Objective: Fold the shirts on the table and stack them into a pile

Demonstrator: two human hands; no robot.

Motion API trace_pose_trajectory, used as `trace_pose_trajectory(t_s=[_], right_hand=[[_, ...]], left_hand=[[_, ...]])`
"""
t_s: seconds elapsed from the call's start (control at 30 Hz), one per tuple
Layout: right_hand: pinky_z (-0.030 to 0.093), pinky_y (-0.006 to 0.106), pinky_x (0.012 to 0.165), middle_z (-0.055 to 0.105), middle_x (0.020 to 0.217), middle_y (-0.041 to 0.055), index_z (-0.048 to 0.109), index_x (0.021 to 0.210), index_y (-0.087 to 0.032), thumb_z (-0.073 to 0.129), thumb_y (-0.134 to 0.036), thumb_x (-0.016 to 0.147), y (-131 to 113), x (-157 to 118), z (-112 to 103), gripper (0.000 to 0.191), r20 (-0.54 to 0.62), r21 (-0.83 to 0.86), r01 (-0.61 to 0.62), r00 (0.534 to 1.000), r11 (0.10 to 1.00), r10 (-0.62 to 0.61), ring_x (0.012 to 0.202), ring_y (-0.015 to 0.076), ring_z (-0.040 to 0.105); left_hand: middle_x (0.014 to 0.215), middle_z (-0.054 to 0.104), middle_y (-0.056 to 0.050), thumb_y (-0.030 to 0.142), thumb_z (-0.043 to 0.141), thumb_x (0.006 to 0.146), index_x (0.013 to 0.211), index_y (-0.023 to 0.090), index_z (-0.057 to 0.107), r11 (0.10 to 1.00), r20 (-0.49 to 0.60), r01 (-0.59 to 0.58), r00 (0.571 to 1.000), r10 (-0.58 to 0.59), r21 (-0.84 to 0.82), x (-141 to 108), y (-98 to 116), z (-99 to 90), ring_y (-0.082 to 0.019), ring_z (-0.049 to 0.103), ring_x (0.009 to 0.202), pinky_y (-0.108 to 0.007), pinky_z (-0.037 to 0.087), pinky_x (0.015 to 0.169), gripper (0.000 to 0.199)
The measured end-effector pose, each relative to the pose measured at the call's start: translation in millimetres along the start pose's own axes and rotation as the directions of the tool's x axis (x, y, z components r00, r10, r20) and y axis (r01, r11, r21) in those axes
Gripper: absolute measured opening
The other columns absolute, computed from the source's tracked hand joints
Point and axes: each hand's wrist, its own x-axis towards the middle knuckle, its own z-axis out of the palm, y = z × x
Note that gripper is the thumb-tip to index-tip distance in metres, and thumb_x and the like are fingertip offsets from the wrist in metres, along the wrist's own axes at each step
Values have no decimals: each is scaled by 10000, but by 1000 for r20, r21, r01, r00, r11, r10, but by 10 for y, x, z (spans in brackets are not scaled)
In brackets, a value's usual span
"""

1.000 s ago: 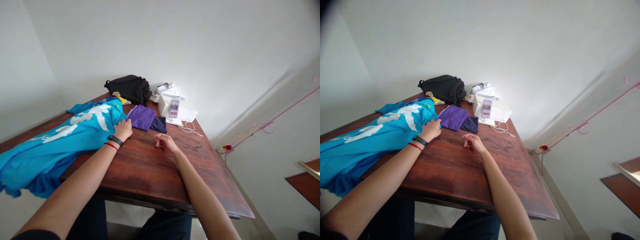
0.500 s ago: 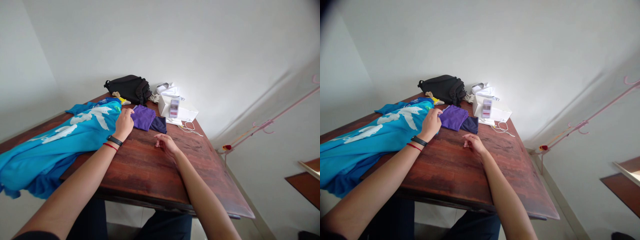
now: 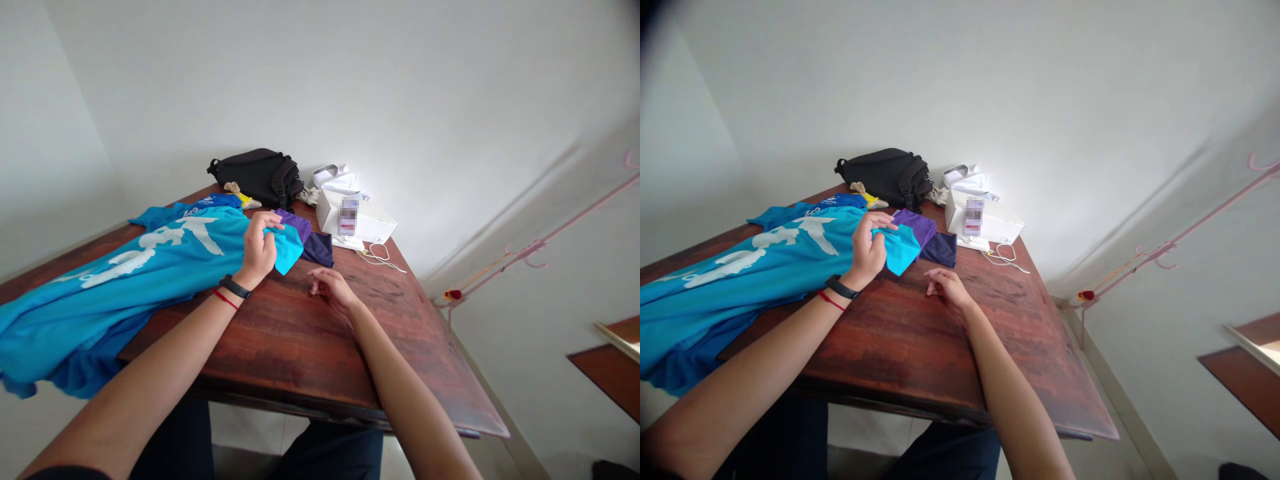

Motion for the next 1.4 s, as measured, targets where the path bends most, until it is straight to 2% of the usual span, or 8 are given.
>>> trace_pose_trajectory(t_s=[0.13, 0.27, 0.37, 0.47, 0.7, 0.87, 1.07, 1.4], right_hand=[[524, 283, 691, 722, 737, 15, 756, 990, -176, 775, -456, 795, 2, 8, -5, 342, 63, -39, 8, 998, 999, -5, 641, 147, 662], [560, 316, 810, 750, 1081, 65, 724, 1099, -192, 774, -456, 828, -10, -18, 13, 381, 143, -35, 24, 990, 999, -19, 776, 159, 715], [586, 365, 839, 738, 1054, 51, 679, 1113, -215, 779, -462, 831, -18, -66, 50, 388, 174, 17, -7, 985, 1000, 4, 886, 211, 735], [620, 376, 766, 734, 1067, 56, 643, 1135, -229, 781, -455, 825, -29, -118, 94, 408, 209, 18, -73, 976, 997, 68, 956, 250, 732], [649, 357, 741, 706, 1089, 52, 633, 1125, -218, 862, -352, 728, -30, -141, 135, 477, 212, -63, -71, 974, 995, 83, 959, 240, 722], [650, 329, 726, 679, 1002, 27, 619, 1078, -209, 905, -299, 653, -39, -151, 151, 519, 172, -114, -43, 983, 993, 62, 950, 229, 707], [647, 311, 695, 653, 956, 10, 616, 1005, -205, 915, -274, 624, -86, -176, 186, 489, 170, -169, -24, 984, 985, 53, 892, 206, 690], [647, 284, 655, 659, 920, 6, 630, 941, -216, 887, -285, 672, -66, -158, 235, 379, 140, -119, -29, 989, 992, 46, 859, 191, 695]], left_hand=[[1070, 632, -51, 36, 386, 843, 1044, 199, 580, 981, 158, 77, 986, -49, -176, -174, 146, 153, -166, 675, 874, -294, 592, 712, 324], [1028, 641, -55, 26, 384, 855, 1031, 194, 590, 980, 364, 67, 931, 7, -189, -394, 279, 288, -174, 648, 921, -315, 563, 804, 319], [996, 651, -50, 24, 384, 852, 1020, 199, 584, 982, 499, 69, 866, 27, -173, -524, 337, 351, -184, 632, 934, -327, 529, 847, 314], [958, 651, -46, 42, 383, 863, 1005, 200, 578, 979, 580, 94, 814, 28, -178, -592, 370, 383, -189, 621, 906, -331, 517, 839, 288], [895, 644, -34, 63, 397, 848, 952, 212, 575, 980, 624, 141, 781, -23, -139, -582, 432, 382, -186, 607, 847, -322, 510, 804, 254], [895, 667, -39, 68, 427, 831, 948, 210, 601, 982, 650, 147, 759, -35, -119, -578, 436, 388, -189, 614, 832, -326, 528, 806, 254], [885, 659, -36, 81, 423, 849, 950, 209, 608, 981, 650, 156, 759, -44, -116, -591, 420, 394, -186, 611, 826, -319, 524, 805, 246], [904, 672, -40, 55, 414, 835, 958, 206, 621, 985, 645, 135, 763, -37, -104, -591, 412, 399, -191, 625, 846, -328, 521, 808, 284]])
